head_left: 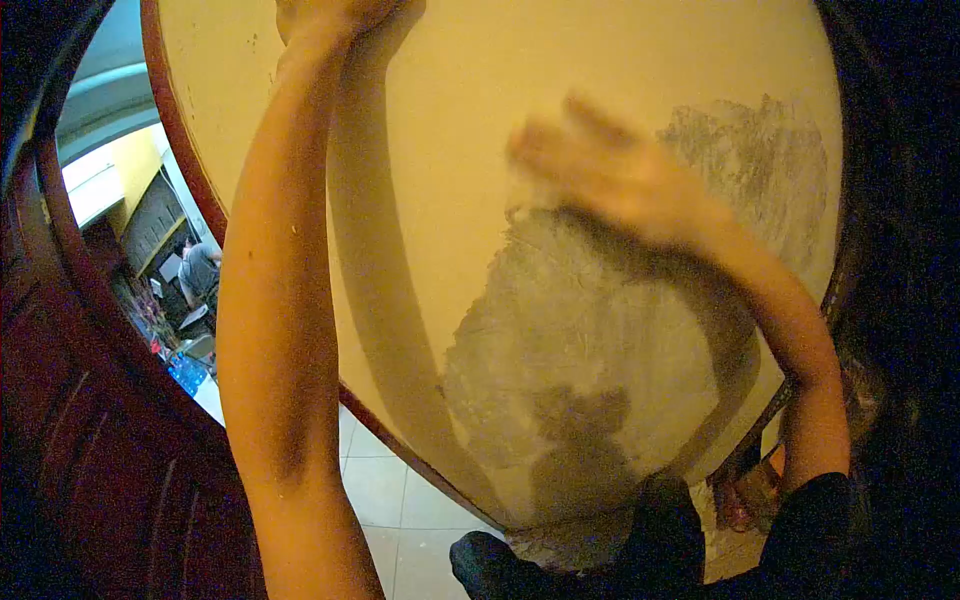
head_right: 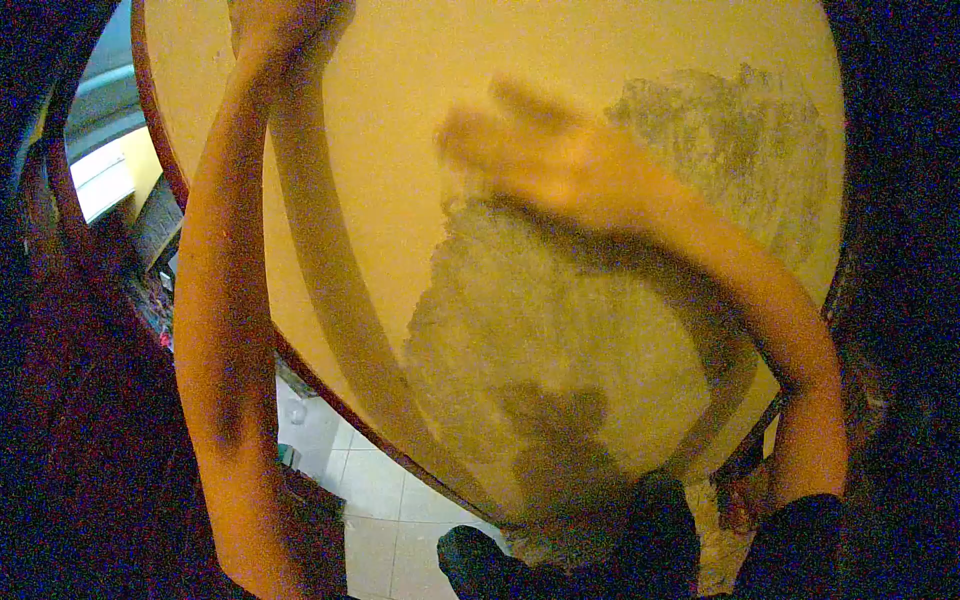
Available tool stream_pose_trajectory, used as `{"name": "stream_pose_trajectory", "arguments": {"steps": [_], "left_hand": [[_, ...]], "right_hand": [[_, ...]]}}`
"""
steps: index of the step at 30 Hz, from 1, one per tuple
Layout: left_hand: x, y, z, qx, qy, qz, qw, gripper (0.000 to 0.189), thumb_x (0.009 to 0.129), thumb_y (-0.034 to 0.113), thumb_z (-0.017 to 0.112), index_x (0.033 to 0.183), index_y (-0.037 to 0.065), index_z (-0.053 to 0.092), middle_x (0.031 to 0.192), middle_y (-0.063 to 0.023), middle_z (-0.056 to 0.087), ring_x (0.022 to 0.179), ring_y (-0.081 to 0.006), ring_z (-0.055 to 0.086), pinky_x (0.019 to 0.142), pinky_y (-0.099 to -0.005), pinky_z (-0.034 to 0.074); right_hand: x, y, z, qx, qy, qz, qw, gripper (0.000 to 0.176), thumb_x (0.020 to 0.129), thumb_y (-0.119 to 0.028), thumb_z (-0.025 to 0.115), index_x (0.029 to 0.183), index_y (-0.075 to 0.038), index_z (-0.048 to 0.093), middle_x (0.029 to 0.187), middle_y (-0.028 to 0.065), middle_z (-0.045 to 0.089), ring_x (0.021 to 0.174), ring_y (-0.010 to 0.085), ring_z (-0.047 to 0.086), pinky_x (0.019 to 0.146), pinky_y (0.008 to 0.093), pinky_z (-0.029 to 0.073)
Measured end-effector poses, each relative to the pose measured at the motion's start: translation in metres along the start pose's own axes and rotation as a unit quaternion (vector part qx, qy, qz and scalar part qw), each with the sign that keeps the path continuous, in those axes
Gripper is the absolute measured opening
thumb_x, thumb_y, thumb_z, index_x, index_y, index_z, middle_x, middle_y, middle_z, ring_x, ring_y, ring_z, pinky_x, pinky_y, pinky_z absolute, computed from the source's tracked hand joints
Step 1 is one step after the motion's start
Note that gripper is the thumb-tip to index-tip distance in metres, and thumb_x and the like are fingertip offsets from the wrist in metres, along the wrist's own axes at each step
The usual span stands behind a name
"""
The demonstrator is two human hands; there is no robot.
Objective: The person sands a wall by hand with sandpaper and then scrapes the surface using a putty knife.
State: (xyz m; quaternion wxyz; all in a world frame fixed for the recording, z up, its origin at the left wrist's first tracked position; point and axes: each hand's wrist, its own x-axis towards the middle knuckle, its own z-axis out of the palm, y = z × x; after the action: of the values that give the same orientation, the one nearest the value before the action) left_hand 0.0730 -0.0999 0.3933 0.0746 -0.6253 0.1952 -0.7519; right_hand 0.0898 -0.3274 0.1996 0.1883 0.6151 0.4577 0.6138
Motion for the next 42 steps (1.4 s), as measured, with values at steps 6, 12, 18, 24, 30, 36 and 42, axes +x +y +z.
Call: {"name": "stream_pose_trajectory", "arguments": {"steps": [6, 12, 18, 24, 30, 36, 42], "left_hand": [[-0.014, 0.015, -0.008, 0.024, -0.026, -0.024, 0.999, 0.062, 0.094, 0.039, 0.037, 0.147, 0.005, 0.031, 0.155, -0.011, 0.027, 0.144, -0.029, 0.02, 0.118, -0.041, 0.011], [-0.007, -0.005, 0.016, 0.066, -0.088, -0.002, 0.994, 0.066, 0.098, 0.046, 0.029, 0.15, 0.006, 0.021, 0.157, -0.0097, 0.022, 0.146, -0.03, 0.011, 0.118, -0.0389, 0.007], [0.003, -0.057, 0.05, 0.265, 0.087, 0.287, 0.916, 0.03, 0.094, 0.024, 0.053, 0.12, 0.011, 0.057, 0.142, -0.0124, 0.046, 0.128, -0.0308, 0.047, 0.104, -0.0423, 0.04], [-0.014, -0.058, 0.046, 0.245, 0.077, 0.269, 0.928, 0.034, 0.095, 0.024, 0.05, 0.126, 0.011, 0.055, 0.149, -0.0102, 0.038, 0.136, -0.0274, 0.038, 0.108, -0.0405, 0.036], [-0.026, -0.052, 0.061, 0.377, 0.022, 0.269, 0.886, 0.039, 0.1, 0.027, 0.04, 0.132, 0.007, 0.047, 0.145, -0.0104, 0.043, 0.137, -0.0263, 0.036, 0.111, -0.0376, 0.031], [-0.02, -0.059, 0.063, 0.294, 0.055, 0.284, 0.911, 0.042, 0.1, 0.033, 0.038, 0.135, 0.01, 0.046, 0.147, -0.0096, 0.041, 0.138, -0.0255, 0.035, 0.112, -0.0383, 0.029], [-0.026, -0.072, 0.085, 0.051, 0.082, 0.244, 0.965, 0.054, 0.1, 0.043, 0.032, 0.145, 0.015, 0.037, 0.152, -0.006, 0.034, 0.14, -0.0229, 0.031, 0.115, -0.0376, 0.021]], "right_hand": [[-0.006, -0.006, 0.011, 0.008, 0.066, -0.04, 0.997, 0.042, 0.092, -0.015, 0.042, 0.132, -0.009, 0.054, 0.136, 0.014, 0.052, 0.126, 0.0296, 0.049, 0.108, 0.0418, 0.036], [-0.016, 0.002, 0.023, 0.038, 0.073, -0.042, 0.996, 0.044, 0.089, -0.013, 0.046, 0.131, -0.009, 0.054, 0.137, 0.0146, 0.051, 0.124, 0.0301, 0.05, 0.105, 0.0402, 0.04], [-0.048, 0.096, 0.006, -0.075, 0.129, 0.317, 0.936, 0.045, 0.101, -0.027, 0.039, 0.14, -0.005, 0.044, 0.153, 0.0145, 0.03, 0.143, 0.0353, 0.02, 0.115, 0.0505, 0.014], [-0.065, 0.004, 0.031, 0.02, -0.017, -0.016, 1.0, 0.051, 0.095, -0.025, 0.036, 0.145, -0.019, 0.038, 0.152, 0.0026, 0.034, 0.14, 0.0234, 0.033, 0.116, 0.0513, 0.019], [-0.093, 0.094, 0.035, -0.089, 0.103, 0.259, 0.956, 0.047, 0.099, -0.027, 0.036, 0.143, -0.011, 0.04, 0.153, 0.0103, 0.031, 0.142, 0.0327, 0.024, 0.114, 0.0525, 0.015], [-0.085, 0.023, 0.06, -0.001, -0.006, 0.09, 0.996, 0.065, 0.08, -0.01, 0.046, 0.144, -0.022, 0.041, 0.149, -0.0038, 0.04, 0.126, 0.0249, 0.051, 0.104, 0.0358, 0.042], [-0.117, 0.107, 0.067, 0.04, -0.16, 0.234, 0.958, 0.066, 0.077, -0.012, 0.049, 0.142, -0.015, 0.042, 0.146, 0.0044, 0.043, 0.127, 0.0232, 0.049, 0.104, 0.0356, 0.042]]}}
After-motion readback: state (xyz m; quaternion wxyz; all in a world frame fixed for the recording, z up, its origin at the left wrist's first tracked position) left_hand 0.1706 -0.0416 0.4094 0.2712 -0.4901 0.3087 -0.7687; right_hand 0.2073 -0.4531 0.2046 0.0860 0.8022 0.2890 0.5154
